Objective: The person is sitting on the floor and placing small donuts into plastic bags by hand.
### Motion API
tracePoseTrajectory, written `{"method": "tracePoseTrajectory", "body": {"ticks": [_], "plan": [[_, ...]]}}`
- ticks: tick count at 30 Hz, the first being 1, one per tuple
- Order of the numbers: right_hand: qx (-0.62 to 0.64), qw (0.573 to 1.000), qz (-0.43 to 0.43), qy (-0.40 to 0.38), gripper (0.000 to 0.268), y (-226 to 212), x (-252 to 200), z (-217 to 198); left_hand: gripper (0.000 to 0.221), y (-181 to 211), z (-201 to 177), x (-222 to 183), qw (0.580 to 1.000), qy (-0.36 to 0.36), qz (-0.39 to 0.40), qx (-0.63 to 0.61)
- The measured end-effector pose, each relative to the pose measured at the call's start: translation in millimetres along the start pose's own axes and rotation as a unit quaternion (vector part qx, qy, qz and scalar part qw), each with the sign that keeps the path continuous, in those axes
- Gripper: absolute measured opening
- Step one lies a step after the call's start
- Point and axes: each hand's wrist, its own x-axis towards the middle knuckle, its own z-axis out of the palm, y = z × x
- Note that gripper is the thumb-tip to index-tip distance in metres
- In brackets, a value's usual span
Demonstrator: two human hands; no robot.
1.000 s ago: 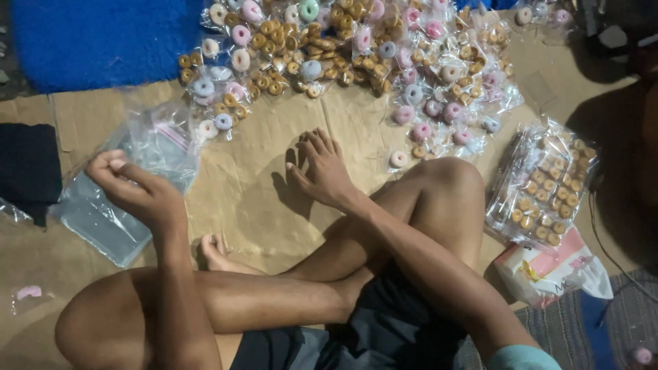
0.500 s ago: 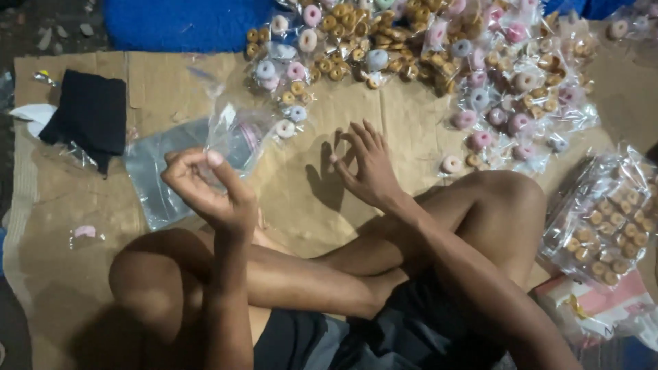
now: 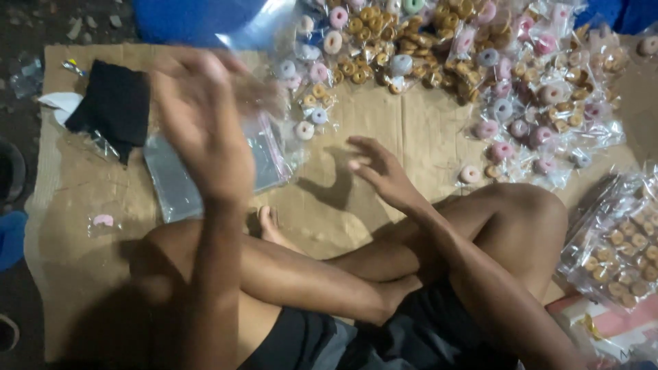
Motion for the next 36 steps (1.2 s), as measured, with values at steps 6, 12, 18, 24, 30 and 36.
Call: {"method": "tracePoseTrajectory", "body": {"ticks": [6,12,18,24,30,36], "plan": [[0.477,0.859,0.1,-0.155,0.092,18.6,-5.2,8.1,0.023,-39.7,-3.5,-88.8,0.798,-0.031,-0.543,-0.261],[0.408,0.896,0.142,-0.103,0.091,8.7,5.4,7.1,0.017,-52.7,-1.9,-91.5,0.711,-0.051,-0.634,-0.299],[0.396,0.894,0.138,-0.16,0.025,3.4,2.0,-10.8,0.017,-82.4,-9.6,-79.0,0.765,-0.096,-0.598,-0.219],[0.296,0.939,0.145,-0.101,0.006,15.2,6.8,-33.3,0.02,-122.4,-18.4,-88.0,0.887,-0.137,-0.44,-0.002],[0.189,0.964,0.183,0.022,0.016,42.7,15.5,-41.5,0.066,-130.0,20.2,-153.5,0.933,-0.252,0.042,0.255],[0.087,0.968,0.232,0.047,0.02,65.3,15.4,-42.3,0.073,-106.0,43.3,-188.0,0.754,-0.592,0.003,0.284]]}}
